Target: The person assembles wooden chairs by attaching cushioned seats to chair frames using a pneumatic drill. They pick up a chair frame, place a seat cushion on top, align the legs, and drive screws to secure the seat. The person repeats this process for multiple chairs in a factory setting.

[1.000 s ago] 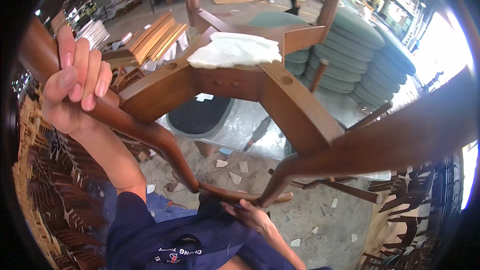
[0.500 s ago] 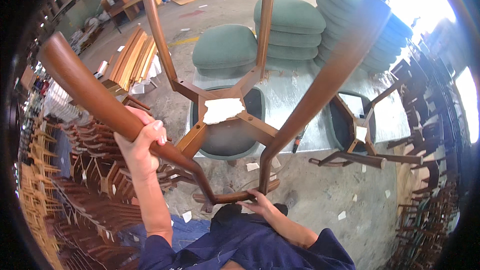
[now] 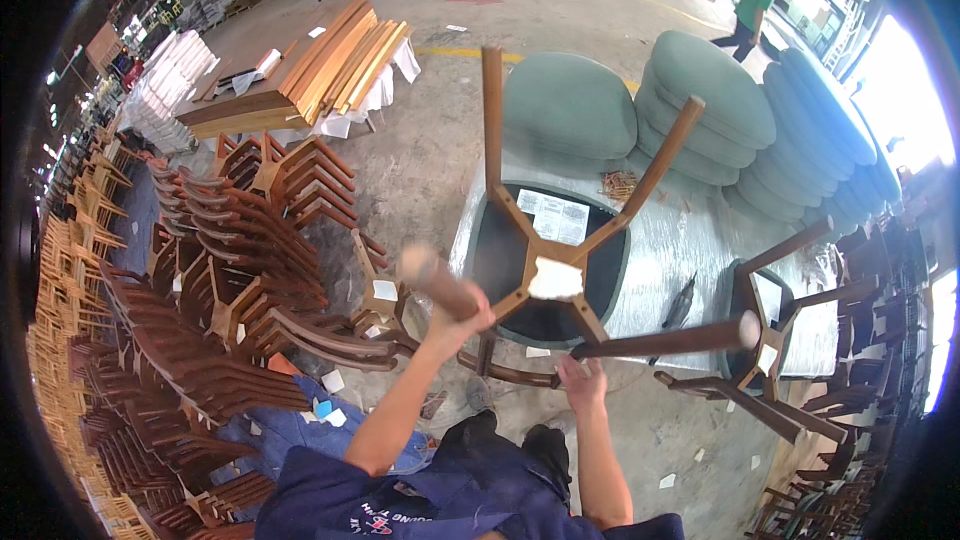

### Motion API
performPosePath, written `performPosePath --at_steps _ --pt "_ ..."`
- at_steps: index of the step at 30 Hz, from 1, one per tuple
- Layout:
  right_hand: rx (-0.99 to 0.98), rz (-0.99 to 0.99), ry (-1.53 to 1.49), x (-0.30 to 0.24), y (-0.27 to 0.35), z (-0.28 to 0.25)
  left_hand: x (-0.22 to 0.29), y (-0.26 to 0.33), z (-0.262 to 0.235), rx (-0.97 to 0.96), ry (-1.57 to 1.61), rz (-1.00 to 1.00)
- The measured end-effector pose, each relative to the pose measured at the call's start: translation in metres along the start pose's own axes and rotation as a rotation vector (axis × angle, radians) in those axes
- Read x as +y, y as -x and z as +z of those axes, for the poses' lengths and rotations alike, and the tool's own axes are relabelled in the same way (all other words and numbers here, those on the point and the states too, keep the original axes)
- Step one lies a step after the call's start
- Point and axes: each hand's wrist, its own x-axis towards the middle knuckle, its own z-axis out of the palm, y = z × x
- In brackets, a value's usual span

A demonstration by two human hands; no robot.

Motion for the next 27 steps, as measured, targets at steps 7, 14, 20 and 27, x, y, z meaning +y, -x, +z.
performPosePath --at_steps 7,14,20,27 --pt "-0.283 0.085 0.251 -0.054 -0.030 -0.022 -0.061 0.058 -0.032 -0.125 -0.545 0.297" --pt "-0.169 0.136 0.531 -0.067 -0.047 -0.020 -0.158 0.064 -0.086 -0.081 -0.924 0.075" --pt "-0.104 0.098 0.626 -0.066 -0.073 0.003 -0.230 0.033 -0.096 0.437 0.181 -0.505" --pt "-0.258 -0.205 0.878 -0.056 -0.068 0.017 -0.213 -0.013 -0.061 0.073 -0.156 -0.714"
